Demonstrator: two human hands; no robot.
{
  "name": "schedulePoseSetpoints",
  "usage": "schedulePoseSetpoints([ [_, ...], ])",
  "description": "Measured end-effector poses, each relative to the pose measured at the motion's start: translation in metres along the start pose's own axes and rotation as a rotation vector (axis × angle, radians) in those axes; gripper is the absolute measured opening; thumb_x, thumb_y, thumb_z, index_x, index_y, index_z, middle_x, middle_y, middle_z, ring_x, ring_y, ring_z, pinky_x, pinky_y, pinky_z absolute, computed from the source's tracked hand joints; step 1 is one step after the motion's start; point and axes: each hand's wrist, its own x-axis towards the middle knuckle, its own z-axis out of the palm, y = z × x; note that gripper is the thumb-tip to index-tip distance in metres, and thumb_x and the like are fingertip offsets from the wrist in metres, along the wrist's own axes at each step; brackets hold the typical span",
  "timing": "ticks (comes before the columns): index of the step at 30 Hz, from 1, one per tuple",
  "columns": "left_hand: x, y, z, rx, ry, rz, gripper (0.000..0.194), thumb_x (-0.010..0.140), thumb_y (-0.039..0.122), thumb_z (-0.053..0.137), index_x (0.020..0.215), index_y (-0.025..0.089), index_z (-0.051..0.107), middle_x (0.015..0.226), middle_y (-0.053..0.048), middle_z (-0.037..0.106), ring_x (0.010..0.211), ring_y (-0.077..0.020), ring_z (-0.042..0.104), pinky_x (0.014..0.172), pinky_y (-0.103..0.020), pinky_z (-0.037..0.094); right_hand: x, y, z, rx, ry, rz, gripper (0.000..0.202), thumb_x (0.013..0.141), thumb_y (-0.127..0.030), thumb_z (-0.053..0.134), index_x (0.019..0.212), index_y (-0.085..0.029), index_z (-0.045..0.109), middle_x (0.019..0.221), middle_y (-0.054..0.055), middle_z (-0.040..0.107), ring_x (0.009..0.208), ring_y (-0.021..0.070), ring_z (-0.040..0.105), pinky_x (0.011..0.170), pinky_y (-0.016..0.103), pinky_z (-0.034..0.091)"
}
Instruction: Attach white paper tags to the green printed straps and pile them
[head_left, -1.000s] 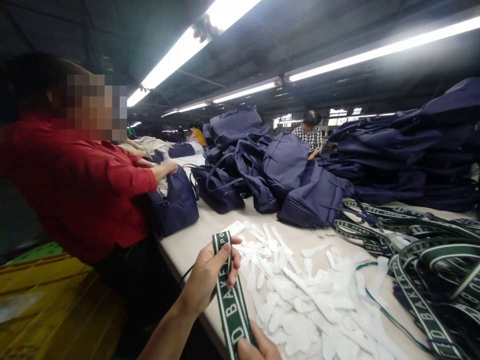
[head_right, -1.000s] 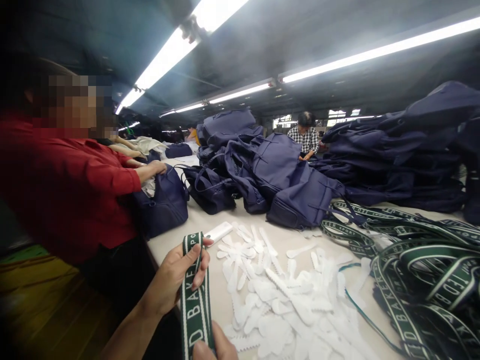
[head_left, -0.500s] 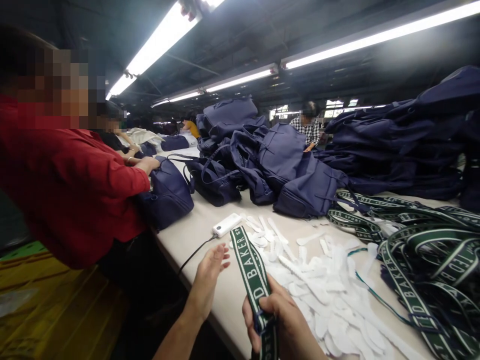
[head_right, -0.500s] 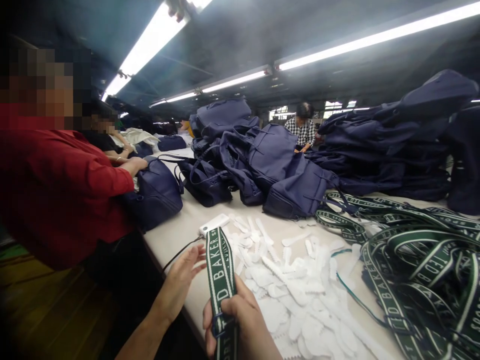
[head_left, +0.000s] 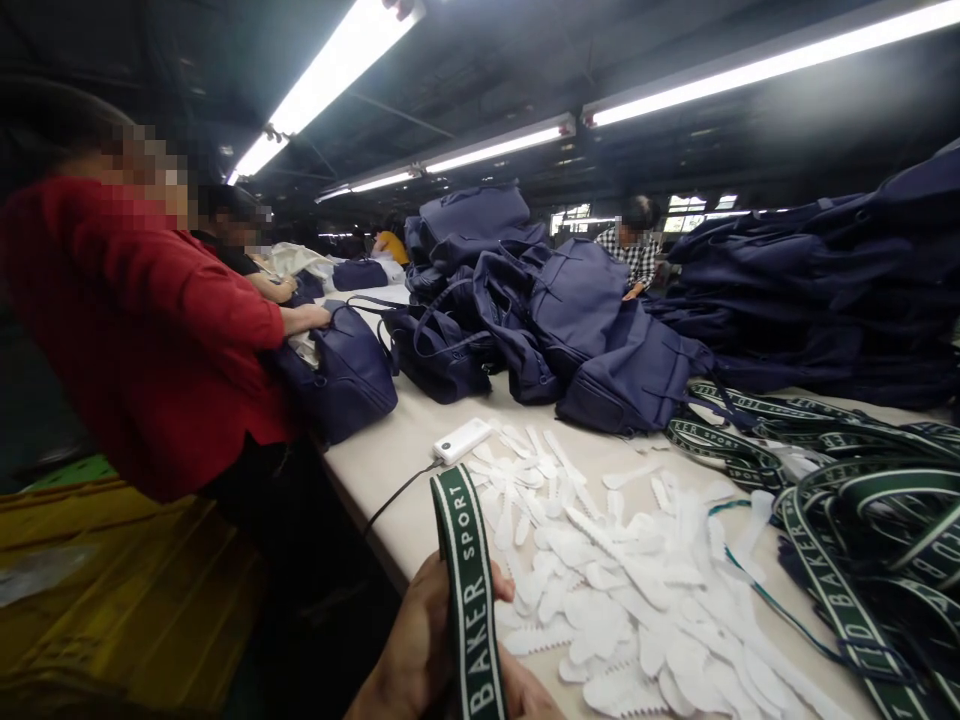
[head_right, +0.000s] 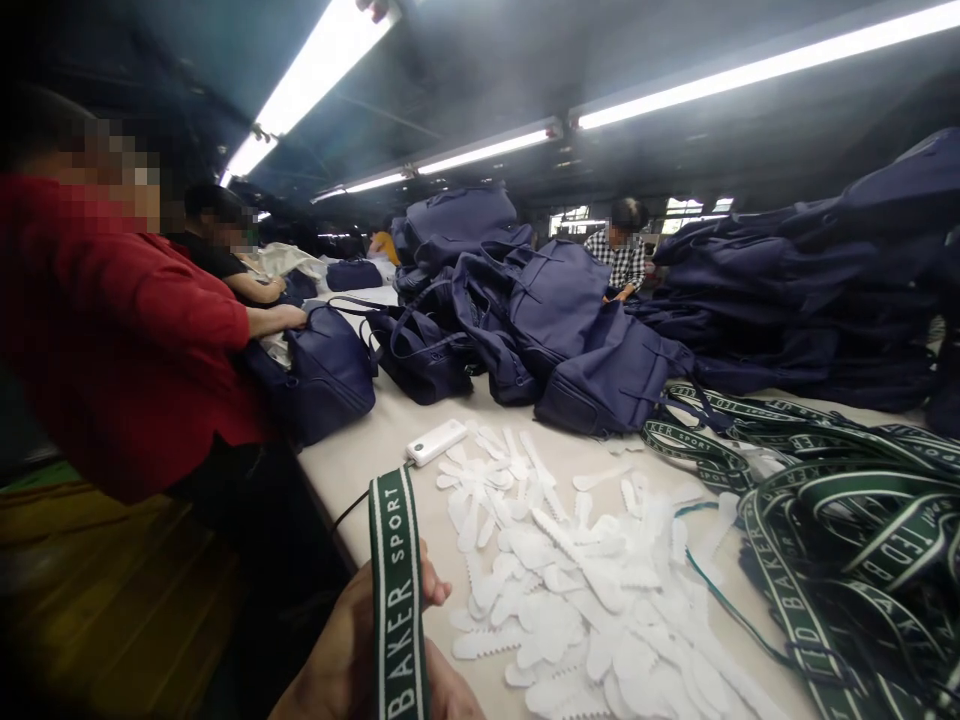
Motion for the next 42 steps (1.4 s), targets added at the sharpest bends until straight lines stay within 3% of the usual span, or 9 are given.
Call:
schedulePoseSetpoints([
  [5, 0.023, 0.007, 0.004, -0.081, 0.176, -0.048, 0.012, 0.084, 0.011, 0.058, 0.08, 0.012, 0.069, 0.069, -0.005, 0.07, 0.055, -0.0124, 0.066, 0.067, -0.025, 0.059, -0.008, -0.007, 0.019, 0.096, 0.092, 0.038, 0.03, 0.066, -0.027, 0.073, 0.088, -0.009, 0.064, 0.071, 0.011, 0.07, 0.055, 0.0169, 0.066, 0.05, 0.022, 0.048],
  [10, 0.048, 0.015, 0.009, -0.051, 0.185, -0.142, 0.021, 0.089, 0.012, 0.051, 0.081, 0.007, 0.069, 0.075, -0.01, 0.074, 0.063, -0.0165, 0.071, 0.059, -0.022, 0.059, -0.006, -0.032, 0.033, 0.191, 0.314, -0.027, 0.037, 0.08, -0.04, 0.075, 0.091, -0.01, 0.057, 0.072, 0.009, 0.069, 0.05, 0.0121, 0.064, 0.047, 0.018, 0.052],
  [14, 0.059, 0.021, 0.011, -0.057, 0.08, -0.133, 0.041, 0.098, 0.032, 0.04, 0.097, 0.005, 0.07, 0.102, -0.019, 0.073, 0.099, -0.0277, 0.07, 0.085, -0.039, 0.06, 0.0, -0.047, 0.013, 0.22, 0.242, -0.018, 0.029, 0.081, -0.029, 0.074, 0.094, -0.007, 0.059, 0.074, 0.01, 0.07, 0.056, 0.0135, 0.067, 0.052, 0.019, 0.057],
  [18, 0.062, 0.022, 0.011, 0.102, -0.034, -0.137, 0.062, 0.095, 0.055, 0.038, 0.106, 0.001, 0.067, 0.112, -0.025, 0.069, 0.102, -0.033, 0.068, 0.083, -0.043, 0.06, 0.005, -0.061, -0.004, 0.215, 0.213, -0.021, 0.018, 0.085, -0.021, 0.068, 0.093, -0.007, 0.059, 0.076, 0.009, 0.07, 0.059, 0.0123, 0.067, 0.056, 0.018, 0.058],
  [24, 0.072, 0.014, 0.013, 0.205, 0.037, -0.002, 0.026, 0.095, 0.029, 0.051, 0.091, 0.007, 0.065, 0.077, -0.01, 0.068, 0.066, -0.0183, 0.067, 0.063, -0.029, 0.059, 0.006, -0.072, -0.012, 0.151, 0.144, 0.015, 0.024, 0.084, -0.014, 0.069, 0.102, -0.01, 0.055, 0.081, 0.007, 0.07, 0.069, 0.0137, 0.071, 0.069, 0.022, 0.061],
  [31, 0.086, 0.017, 0.019, 0.11, 0.051, 0.03, 0.029, 0.099, 0.026, 0.04, 0.091, 0.009, 0.062, 0.066, -0.004, 0.058, 0.054, -0.0113, 0.056, 0.055, -0.023, 0.053, 0.003, -0.068, -0.021, 0.116, -0.005, -0.046, 0.038, 0.081, -0.018, 0.073, 0.112, -0.013, 0.053, 0.092, 0.01, 0.072, 0.083, 0.0188, 0.072, 0.08, 0.031, 0.059],
  [34, 0.102, 0.021, 0.021, 0.067, 0.103, 0.014, 0.034, 0.101, 0.024, 0.035, 0.085, 0.009, 0.06, 0.064, -0.004, 0.056, 0.052, -0.0106, 0.054, 0.052, -0.022, 0.051, 0.003, -0.066, -0.029, 0.111, 0.019, 0.002, 0.03, 0.089, -0.029, 0.065, 0.11, -0.01, 0.057, 0.09, 0.011, 0.073, 0.081, 0.0182, 0.071, 0.081, 0.031, 0.058],
  [37, 0.125, 0.023, 0.018, 0.036, 0.198, -0.001, 0.037, 0.101, 0.024, 0.031, 0.08, 0.008, 0.058, 0.063, -0.005, 0.058, 0.049, -0.0103, 0.053, 0.048, -0.021, 0.05, 0.001, -0.063, -0.037, 0.121, 0.098, 0.081, 0.039, 0.1, -0.042, 0.047, 0.116, -0.009, 0.059, 0.088, 0.011, 0.072, 0.078, 0.0176, 0.07, 0.08, 0.032, 0.057],
  [42, 0.149, 0.02, 0.008, 0.004, 0.303, -0.061, 0.034, 0.1, 0.021, 0.03, 0.083, 0.009, 0.058, 0.062, -0.007, 0.061, 0.049, -0.0129, 0.056, 0.047, -0.023, 0.052, -0.004, -0.061, -0.039, 0.205, 0.104, 0.018, 0.043, 0.103, -0.044, 0.037, 0.117, -0.011, 0.059, 0.072, 0.001, 0.061, 0.063, 0.0121, 0.059, 0.073, 0.029, 0.055],
])
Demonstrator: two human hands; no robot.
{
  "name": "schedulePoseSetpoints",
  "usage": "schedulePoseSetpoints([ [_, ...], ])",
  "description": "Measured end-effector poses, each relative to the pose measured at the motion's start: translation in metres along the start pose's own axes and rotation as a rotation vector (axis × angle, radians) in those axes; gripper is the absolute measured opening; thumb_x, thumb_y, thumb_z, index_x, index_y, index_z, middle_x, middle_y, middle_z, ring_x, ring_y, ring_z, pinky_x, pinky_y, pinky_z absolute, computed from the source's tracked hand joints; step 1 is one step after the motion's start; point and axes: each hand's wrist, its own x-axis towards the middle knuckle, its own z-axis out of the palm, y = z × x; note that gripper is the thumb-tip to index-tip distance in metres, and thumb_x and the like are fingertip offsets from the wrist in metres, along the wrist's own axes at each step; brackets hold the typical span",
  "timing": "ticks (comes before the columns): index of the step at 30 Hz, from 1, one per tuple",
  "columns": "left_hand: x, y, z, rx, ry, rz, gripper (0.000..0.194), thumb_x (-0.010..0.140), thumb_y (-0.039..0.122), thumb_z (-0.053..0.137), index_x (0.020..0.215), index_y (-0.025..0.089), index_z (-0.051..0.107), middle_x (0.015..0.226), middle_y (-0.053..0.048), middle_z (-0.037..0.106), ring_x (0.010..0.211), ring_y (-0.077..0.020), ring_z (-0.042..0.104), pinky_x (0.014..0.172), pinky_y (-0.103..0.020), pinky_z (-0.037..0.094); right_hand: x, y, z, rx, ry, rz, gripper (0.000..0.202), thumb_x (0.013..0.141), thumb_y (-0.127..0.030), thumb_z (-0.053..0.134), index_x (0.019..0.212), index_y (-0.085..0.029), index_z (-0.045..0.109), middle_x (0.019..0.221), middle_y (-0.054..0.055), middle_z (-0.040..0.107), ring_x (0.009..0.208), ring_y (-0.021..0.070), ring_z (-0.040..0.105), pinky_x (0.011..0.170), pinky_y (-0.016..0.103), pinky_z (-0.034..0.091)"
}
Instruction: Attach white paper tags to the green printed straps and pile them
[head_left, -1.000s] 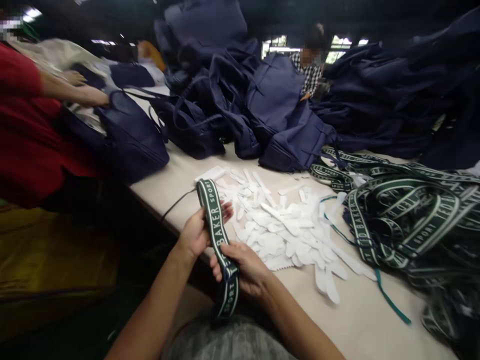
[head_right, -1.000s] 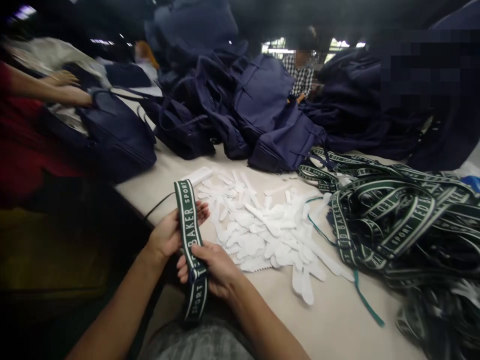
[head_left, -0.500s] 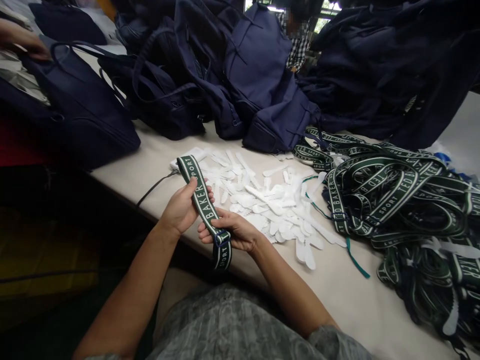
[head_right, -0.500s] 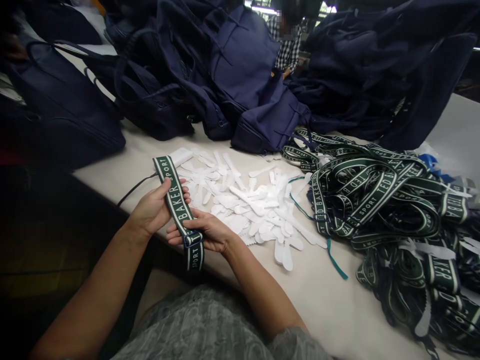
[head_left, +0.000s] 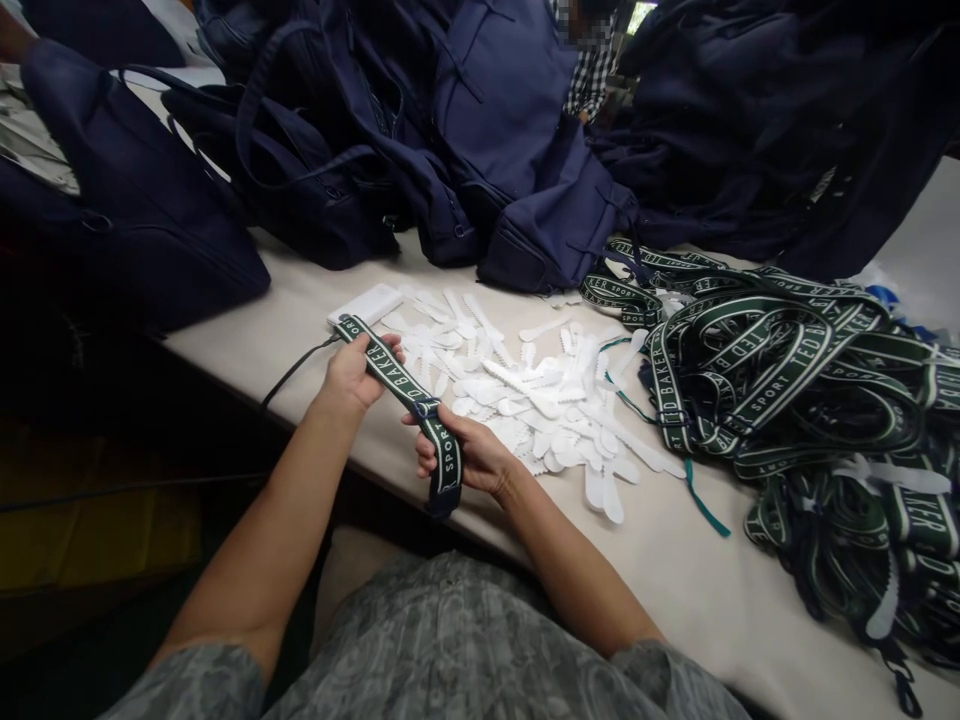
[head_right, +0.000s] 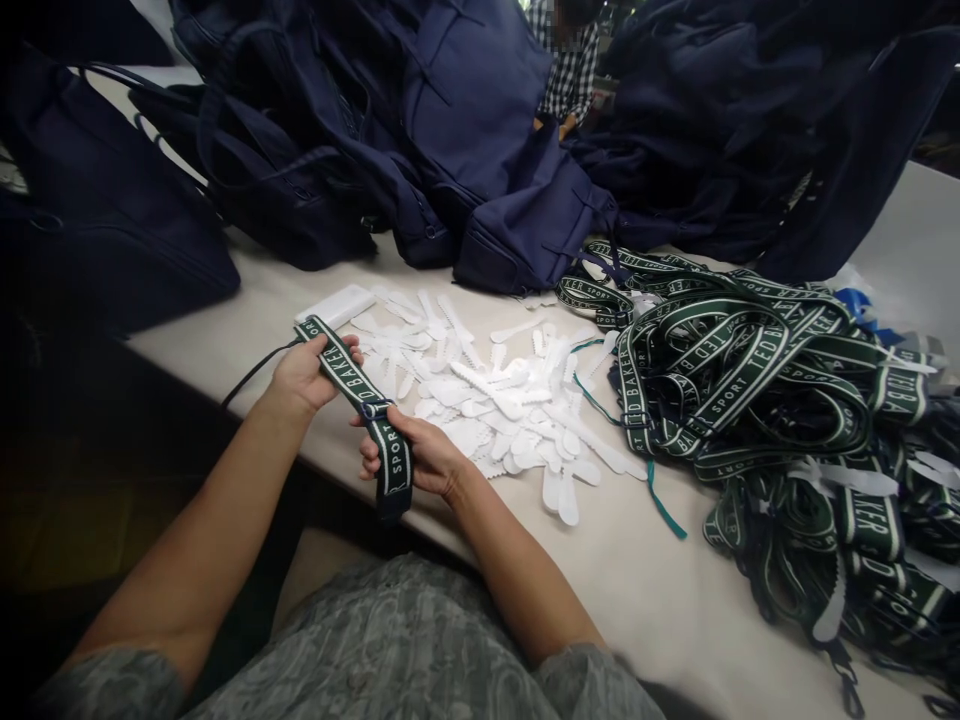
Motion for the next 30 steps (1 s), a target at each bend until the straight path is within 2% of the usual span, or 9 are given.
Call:
schedulePoseSetpoints([
  [7, 0.002, -0.002, -0.011, 0.0, -0.021, -0.107, 0.036, 0.1, 0.019, 0.027, 0.093, 0.006, 0.059, 0.069, -0.011, 0.065, 0.054, -0.0157, 0.063, 0.053, -0.027, 0.056, -0.004, 0.004, 0.009, -0.013, 0.009, -0.019, 0.06, 0.102, -0.056, 0.021, 0.123, -0.013, 0.058, 0.074, 0.003, 0.06, 0.065, 0.0136, 0.057, 0.075, 0.031, 0.053],
  [12, 0.006, 0.008, -0.014, 0.06, 0.02, -0.021, 0.042, 0.101, 0.024, 0.024, 0.101, 0.004, 0.06, 0.073, -0.014, 0.071, 0.055, -0.0175, 0.065, 0.051, -0.028, 0.056, -0.008, 0.021, 0.009, -0.109, -0.008, 0.044, 0.071, 0.098, -0.066, 0.021, 0.13, -0.012, 0.055, 0.072, 0.004, 0.063, 0.063, 0.0143, 0.059, 0.072, 0.03, 0.054],
  [16, 0.008, 0.008, -0.014, 0.139, 0.066, 0.055, 0.029, 0.098, 0.019, 0.035, 0.103, 0.006, 0.06, 0.066, -0.01, 0.07, 0.054, -0.0164, 0.066, 0.052, -0.024, 0.054, -0.012, 0.029, 0.01, -0.137, -0.019, 0.079, 0.072, 0.095, -0.069, 0.026, 0.131, -0.014, 0.055, 0.073, 0.004, 0.064, 0.062, 0.014, 0.061, 0.068, 0.027, 0.053],
  [20, -0.01, 0.003, -0.013, 0.22, 0.013, 0.116, 0.025, 0.096, 0.018, 0.041, 0.098, 0.007, 0.063, 0.064, -0.009, 0.071, 0.054, -0.0172, 0.067, 0.053, -0.026, 0.055, -0.016, 0.027, 0.019, -0.249, 0.101, 0.017, 0.073, 0.091, -0.072, 0.038, 0.129, -0.013, 0.056, 0.066, 0.002, 0.063, 0.055, 0.0126, 0.058, 0.059, 0.024, 0.049],
  [22, -0.025, 0.0, -0.015, 0.28, -0.043, 0.139, 0.023, 0.093, 0.021, 0.049, 0.091, 0.006, 0.066, 0.065, -0.011, 0.072, 0.052, -0.0182, 0.067, 0.05, -0.025, 0.054, -0.017, 0.028, 0.027, -0.323, 0.198, -0.02, 0.077, 0.087, -0.076, 0.04, 0.124, -0.012, 0.057, 0.064, 0.002, 0.062, 0.05, 0.0121, 0.056, 0.053, 0.022, 0.046],
  [24, -0.036, -0.002, -0.017, 0.355, -0.097, 0.182, 0.016, 0.086, 0.021, 0.062, 0.081, 0.006, 0.069, 0.062, -0.011, 0.071, 0.046, -0.0169, 0.063, 0.043, -0.023, 0.049, -0.017, 0.032, 0.034, -0.407, 0.266, -0.045, 0.078, 0.084, -0.081, 0.037, 0.11, -0.011, 0.063, 0.062, 0.004, 0.062, 0.047, 0.0121, 0.055, 0.048, 0.021, 0.042],
  [27, -0.042, -0.001, -0.018, 0.426, -0.14, 0.279, 0.021, 0.08, 0.026, 0.071, 0.07, 0.007, 0.07, 0.058, -0.011, 0.069, 0.042, -0.0164, 0.061, 0.041, -0.023, 0.047, -0.017, 0.037, 0.041, -0.59, 0.233, -0.055, 0.077, 0.085, -0.082, 0.032, 0.078, -0.012, 0.065, 0.057, 0.007, 0.06, 0.049, 0.0134, 0.055, 0.049, 0.022, 0.039],
  [28, -0.043, 0.0, -0.018, 0.432, -0.14, 0.315, 0.023, 0.079, 0.028, 0.072, 0.07, 0.007, 0.071, 0.058, -0.01, 0.069, 0.044, -0.0169, 0.062, 0.042, -0.023, 0.047, -0.018, 0.039, 0.042, -0.635, 0.233, -0.058, 0.076, 0.085, -0.081, 0.032, 0.073, -0.013, 0.065, 0.057, 0.007, 0.06, 0.052, 0.0138, 0.056, 0.052, 0.023, 0.04],
  [30, -0.044, 0.004, -0.017, 0.421, -0.125, 0.371, 0.025, 0.077, 0.033, 0.074, 0.071, 0.008, 0.071, 0.059, -0.01, 0.07, 0.05, -0.0187, 0.065, 0.045, -0.023, 0.049, -0.02, 0.043, 0.046, -0.667, 0.281, -0.07, 0.072, 0.083, -0.081, 0.037, 0.078, -0.016, 0.066, 0.059, 0.006, 0.06, 0.056, 0.0147, 0.055, 0.056, 0.024, 0.041],
])
